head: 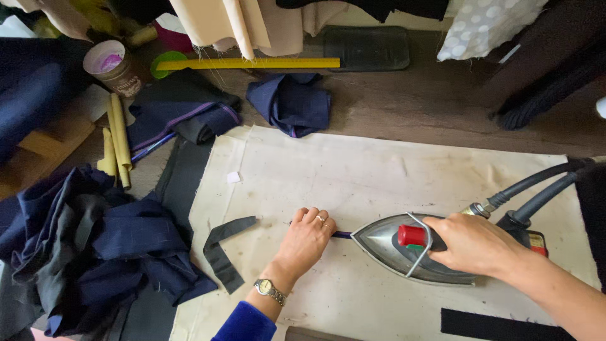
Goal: The person irons a dark blue fabric strip on a white work surface using a steam iron. They repeatedly fold the fabric, press it with the iron, and use a wooden block to assist in smoothing the material.
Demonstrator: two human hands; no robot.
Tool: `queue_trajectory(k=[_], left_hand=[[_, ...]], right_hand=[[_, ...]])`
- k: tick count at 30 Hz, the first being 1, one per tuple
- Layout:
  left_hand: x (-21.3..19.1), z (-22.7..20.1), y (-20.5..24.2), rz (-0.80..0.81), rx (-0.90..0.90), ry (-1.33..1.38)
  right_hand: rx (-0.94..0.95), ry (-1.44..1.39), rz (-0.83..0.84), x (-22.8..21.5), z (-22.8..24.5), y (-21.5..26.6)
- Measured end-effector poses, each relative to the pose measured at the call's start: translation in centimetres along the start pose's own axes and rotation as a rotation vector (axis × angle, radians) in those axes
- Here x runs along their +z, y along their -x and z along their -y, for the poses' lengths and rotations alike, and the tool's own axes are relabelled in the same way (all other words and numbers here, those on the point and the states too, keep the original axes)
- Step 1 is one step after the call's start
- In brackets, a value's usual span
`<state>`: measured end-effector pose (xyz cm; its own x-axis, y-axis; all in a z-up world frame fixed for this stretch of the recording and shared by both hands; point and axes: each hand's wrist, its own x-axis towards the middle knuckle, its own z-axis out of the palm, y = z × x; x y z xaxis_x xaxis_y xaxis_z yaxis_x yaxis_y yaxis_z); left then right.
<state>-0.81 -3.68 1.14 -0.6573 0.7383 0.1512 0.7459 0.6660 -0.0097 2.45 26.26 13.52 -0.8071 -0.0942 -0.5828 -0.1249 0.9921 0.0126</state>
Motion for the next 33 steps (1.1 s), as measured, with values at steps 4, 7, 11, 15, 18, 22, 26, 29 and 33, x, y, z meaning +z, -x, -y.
queue_trajectory(k=[4,7,11,15,18,22,26,29,33], left_hand=[[0.0,0.5,0.4,-0.008,0.01,-0.005],[-0.2,0.8,0.5,-0.012,0.067,-0.07],[0.0,1.3,1.0,-0.085,0.036,-0.001],[-1.1,2.3,1.3,-0.054,0.028,0.021],[-1.2,2.8,1.6,-0.02,0.051,-0.042],[-1.4,3.0,1.5,0.026,0.063,-0.069],[-0.7,3.0,1.8,0.02,0.026,-0.078],[-0.5,2.6,2.0,0.003,-0.042,-0.031],[-1.3,1.6,1.7,-0.117,-0.168,0.105]], right_hand=[[-0.006,-0.007,0.021,-0.6,1.1,-0.3],[-0.035,-0.014,0.01,-1.1,2.1,-0.6],[-0.049,-0.079,0.028,-3.7,4.4,0.1],[-0.049,-0.017,0.0,-2.1,4.0,-1.3],[-0.035,-0.008,0.019,-1.8,3.9,-1.6],[-0.038,-0.002,0.024,-1.9,3.9,-1.5],[-0.02,-0.022,0.048,-2.4,3.7,-0.9],[-0.001,-0.014,0.055,-2.0,2.7,-0.6],[0.006,0.022,0.039,-0.6,1.0,-0.8]])
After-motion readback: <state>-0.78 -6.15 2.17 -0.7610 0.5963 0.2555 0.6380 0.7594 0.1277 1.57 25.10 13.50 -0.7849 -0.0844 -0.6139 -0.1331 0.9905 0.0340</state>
